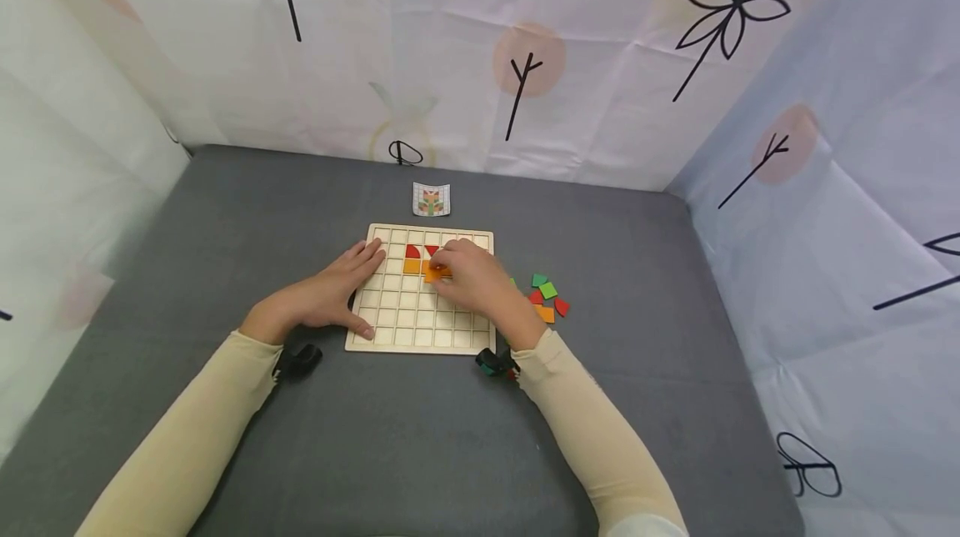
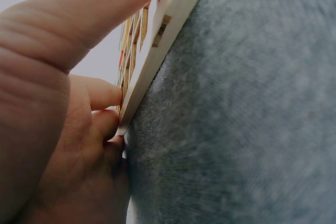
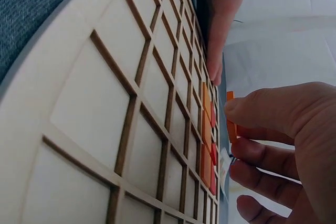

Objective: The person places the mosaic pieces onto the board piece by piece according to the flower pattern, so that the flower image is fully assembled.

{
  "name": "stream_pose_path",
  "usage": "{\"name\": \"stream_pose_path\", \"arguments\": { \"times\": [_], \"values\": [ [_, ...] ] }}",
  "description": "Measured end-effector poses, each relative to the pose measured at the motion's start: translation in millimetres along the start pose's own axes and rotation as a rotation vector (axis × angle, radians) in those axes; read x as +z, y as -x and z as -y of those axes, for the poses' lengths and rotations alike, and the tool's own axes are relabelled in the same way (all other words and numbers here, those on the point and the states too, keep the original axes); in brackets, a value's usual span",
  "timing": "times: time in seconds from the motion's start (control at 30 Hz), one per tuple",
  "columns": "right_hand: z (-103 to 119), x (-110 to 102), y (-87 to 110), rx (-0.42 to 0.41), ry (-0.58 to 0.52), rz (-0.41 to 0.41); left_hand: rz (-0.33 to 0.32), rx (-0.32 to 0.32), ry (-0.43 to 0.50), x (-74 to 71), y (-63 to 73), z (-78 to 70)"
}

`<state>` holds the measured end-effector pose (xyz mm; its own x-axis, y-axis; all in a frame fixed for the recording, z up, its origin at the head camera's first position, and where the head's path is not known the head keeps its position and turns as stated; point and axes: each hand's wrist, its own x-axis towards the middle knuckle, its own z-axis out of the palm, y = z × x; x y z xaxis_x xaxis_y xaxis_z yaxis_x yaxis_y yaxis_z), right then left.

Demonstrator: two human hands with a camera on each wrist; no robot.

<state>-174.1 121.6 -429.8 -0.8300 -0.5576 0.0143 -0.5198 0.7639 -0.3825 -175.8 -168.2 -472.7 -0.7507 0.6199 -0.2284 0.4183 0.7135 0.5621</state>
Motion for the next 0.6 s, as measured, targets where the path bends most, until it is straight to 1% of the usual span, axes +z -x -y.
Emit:
{"name": "stream_pose_path", "arguments": {
  "times": [0.17, 0.4, 0.6],
  "values": [
    [1.3, 6.4, -4.0, -0.017, 0.022, 0.0, 0.004, 0.005, 0.003, -0.4, -0.3, 1.8],
    [-1.1, 14.4, -7.5, -0.042, 0.064, 0.008, 0.013, -0.002, 0.004, -0.2, -1.7, 0.9],
    [-2.0, 17.1, -8.4, -0.054, 0.086, 0.006, 0.014, -0.004, 0.008, -1.0, -0.8, 1.3]
  ]
}}
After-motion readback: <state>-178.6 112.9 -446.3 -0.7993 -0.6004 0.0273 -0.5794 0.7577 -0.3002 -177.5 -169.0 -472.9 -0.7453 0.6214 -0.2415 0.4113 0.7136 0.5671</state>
